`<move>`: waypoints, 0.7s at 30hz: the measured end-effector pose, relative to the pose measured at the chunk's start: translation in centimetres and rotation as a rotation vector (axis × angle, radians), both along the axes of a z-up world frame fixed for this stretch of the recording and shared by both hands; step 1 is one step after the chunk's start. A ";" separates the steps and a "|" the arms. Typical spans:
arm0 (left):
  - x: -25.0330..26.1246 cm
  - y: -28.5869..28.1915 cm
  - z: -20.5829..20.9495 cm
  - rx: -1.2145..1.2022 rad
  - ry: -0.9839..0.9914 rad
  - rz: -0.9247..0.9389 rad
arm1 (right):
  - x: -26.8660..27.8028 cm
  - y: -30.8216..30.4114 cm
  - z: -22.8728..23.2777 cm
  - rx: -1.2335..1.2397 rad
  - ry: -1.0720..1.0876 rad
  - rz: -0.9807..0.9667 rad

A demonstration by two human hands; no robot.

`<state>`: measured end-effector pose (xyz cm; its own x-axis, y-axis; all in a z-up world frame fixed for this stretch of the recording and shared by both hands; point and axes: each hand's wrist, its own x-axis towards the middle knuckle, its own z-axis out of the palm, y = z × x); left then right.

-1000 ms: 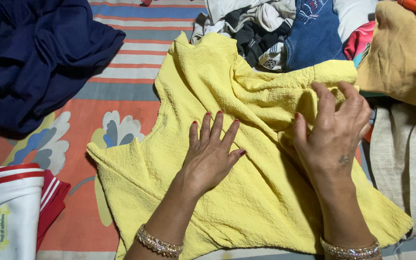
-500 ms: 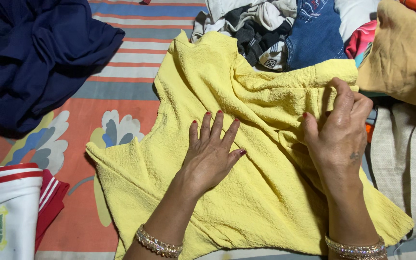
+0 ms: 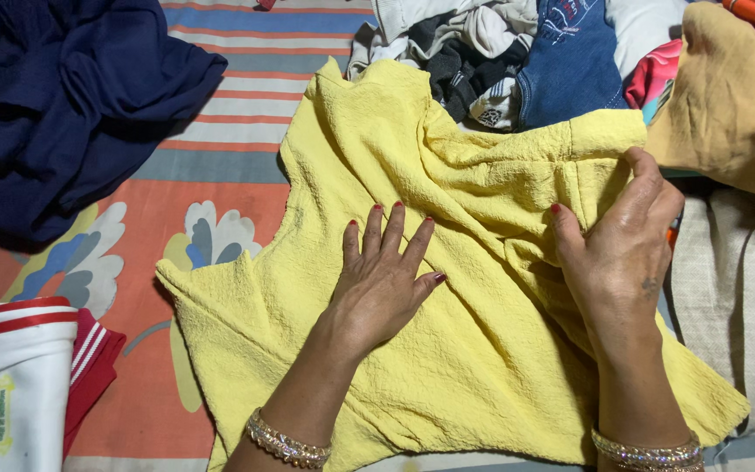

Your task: The person folds a pair of white athletic shorts with red stripes on a patterned bedsheet, then folds a yellow towel. The person smooths and aligns the garments before folding them into compact rectangles.

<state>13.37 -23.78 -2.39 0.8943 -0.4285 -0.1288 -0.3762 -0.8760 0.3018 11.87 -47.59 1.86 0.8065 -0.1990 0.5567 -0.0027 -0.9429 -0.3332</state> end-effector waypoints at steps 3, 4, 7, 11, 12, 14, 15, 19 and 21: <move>0.0 0.0 0.0 0.000 0.005 0.003 | 0.0 0.2 0.6 -0.002 0.004 0.014; 0.0 0.0 0.0 -0.005 0.009 0.006 | 0.1 0.3 1.0 -0.002 -0.002 0.050; 0.0 0.0 0.0 -0.001 0.003 0.003 | 0.1 0.9 1.9 0.088 0.136 0.115; 0.0 0.0 0.1 0.002 0.004 0.003 | -0.7 1.7 2.8 0.229 0.301 0.136; 0.0 0.0 0.1 -0.003 0.002 0.003 | -0.8 1.7 3.0 0.195 0.266 0.190; -0.1 0.0 0.1 -0.011 0.000 0.004 | -0.9 1.5 3.5 0.128 0.199 0.297; -0.1 0.1 0.2 -0.018 -0.001 0.004 | -0.9 1.4 3.6 0.169 0.260 0.331; -0.3 -0.1 0.6 -0.065 -0.040 0.002 | 0.1 0.8 3.3 0.276 0.358 0.589; -0.6 -0.1 1.0 -0.104 -0.085 -0.001 | 1.6 -0.5 3.4 0.404 0.319 0.662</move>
